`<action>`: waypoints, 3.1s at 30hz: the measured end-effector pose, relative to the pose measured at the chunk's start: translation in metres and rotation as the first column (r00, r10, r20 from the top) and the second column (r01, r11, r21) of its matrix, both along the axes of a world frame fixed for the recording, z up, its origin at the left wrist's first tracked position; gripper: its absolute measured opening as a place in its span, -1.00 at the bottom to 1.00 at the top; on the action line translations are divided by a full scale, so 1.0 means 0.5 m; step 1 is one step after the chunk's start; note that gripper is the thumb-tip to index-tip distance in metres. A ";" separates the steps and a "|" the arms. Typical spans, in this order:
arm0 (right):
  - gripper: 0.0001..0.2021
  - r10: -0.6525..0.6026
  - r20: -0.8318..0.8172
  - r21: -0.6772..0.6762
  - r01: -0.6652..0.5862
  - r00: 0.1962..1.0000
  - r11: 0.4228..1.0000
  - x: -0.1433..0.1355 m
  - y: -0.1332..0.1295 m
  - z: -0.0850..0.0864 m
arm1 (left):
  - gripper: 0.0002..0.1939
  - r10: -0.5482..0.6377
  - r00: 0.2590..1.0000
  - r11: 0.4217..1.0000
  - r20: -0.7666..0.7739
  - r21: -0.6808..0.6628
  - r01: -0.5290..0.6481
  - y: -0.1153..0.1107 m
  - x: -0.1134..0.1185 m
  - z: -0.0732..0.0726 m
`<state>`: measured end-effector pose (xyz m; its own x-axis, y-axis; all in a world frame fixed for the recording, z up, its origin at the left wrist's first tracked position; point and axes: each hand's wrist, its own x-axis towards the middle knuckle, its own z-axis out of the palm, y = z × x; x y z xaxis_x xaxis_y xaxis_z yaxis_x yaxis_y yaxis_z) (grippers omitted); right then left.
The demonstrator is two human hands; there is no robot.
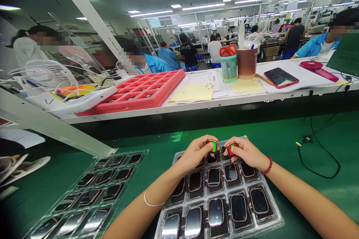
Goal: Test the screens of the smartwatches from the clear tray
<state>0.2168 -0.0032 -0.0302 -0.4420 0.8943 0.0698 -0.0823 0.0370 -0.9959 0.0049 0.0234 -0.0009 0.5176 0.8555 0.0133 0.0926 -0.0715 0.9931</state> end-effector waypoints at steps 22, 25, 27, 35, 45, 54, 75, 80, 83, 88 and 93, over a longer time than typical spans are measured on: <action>-0.77 0.042 -0.005 0.050 -0.041 0.999 0.998 0.000 -0.001 -0.005 | -0.67 -0.045 0.999 0.999 0.007 0.008 0.045 0.001 0.001 -0.015; -0.73 0.043 0.004 0.052 -0.043 0.999 0.998 -0.001 -0.001 -0.005 | -0.64 -0.054 0.998 0.998 0.013 0.010 0.054 0.001 0.001 -0.017; -0.71 0.043 0.012 0.060 -0.043 0.999 0.997 -0.002 -0.001 -0.006 | -0.63 -0.062 0.998 0.998 0.024 0.008 0.062 0.000 0.001 -0.017; -0.66 0.034 0.042 0.077 -0.037 0.999 0.996 -0.004 -0.005 0.000 | -0.60 -0.080 0.997 0.997 0.021 -0.017 0.081 -0.001 0.000 -0.016; -0.86 0.005 0.056 0.067 -0.009 0.998 0.998 0.001 0.000 -0.005 | -0.62 -0.086 0.996 0.996 -0.038 -0.030 0.085 -0.003 0.000 -0.008; -0.81 -0.018 0.082 0.050 0.014 0.996 0.999 0.002 -0.003 0.004 | -0.62 -0.082 0.994 0.997 -0.068 0.006 0.082 -0.001 -0.002 -0.005; -0.69 -0.015 0.000 0.038 0.015 1.000 0.999 0.001 0.004 -0.003 | -0.66 -0.056 0.998 0.998 -0.033 0.004 0.056 0.000 -0.001 -0.004; -0.68 -0.007 0.038 0.054 0.005 0.999 0.999 0.000 0.002 -0.006 | -0.69 -0.059 0.998 0.998 -0.035 -0.010 0.059 -0.002 -0.001 0.001; -0.69 0.005 0.052 0.098 -0.010 0.999 0.995 -0.002 -0.001 0.000 | -0.68 -0.061 0.998 0.998 -0.032 -0.031 0.060 -0.005 0.001 0.003; -0.72 -0.002 0.089 0.162 -0.013 0.996 0.987 -0.003 -0.004 0.008 | -0.63 -0.047 0.999 0.997 -0.002 -0.055 0.047 -0.006 0.003 0.000; -0.67 0.018 0.062 0.056 -0.021 0.998 0.998 0.001 -0.003 0.007 | -0.63 -0.057 0.998 0.997 0.012 -0.041 0.058 -0.002 0.005 -0.006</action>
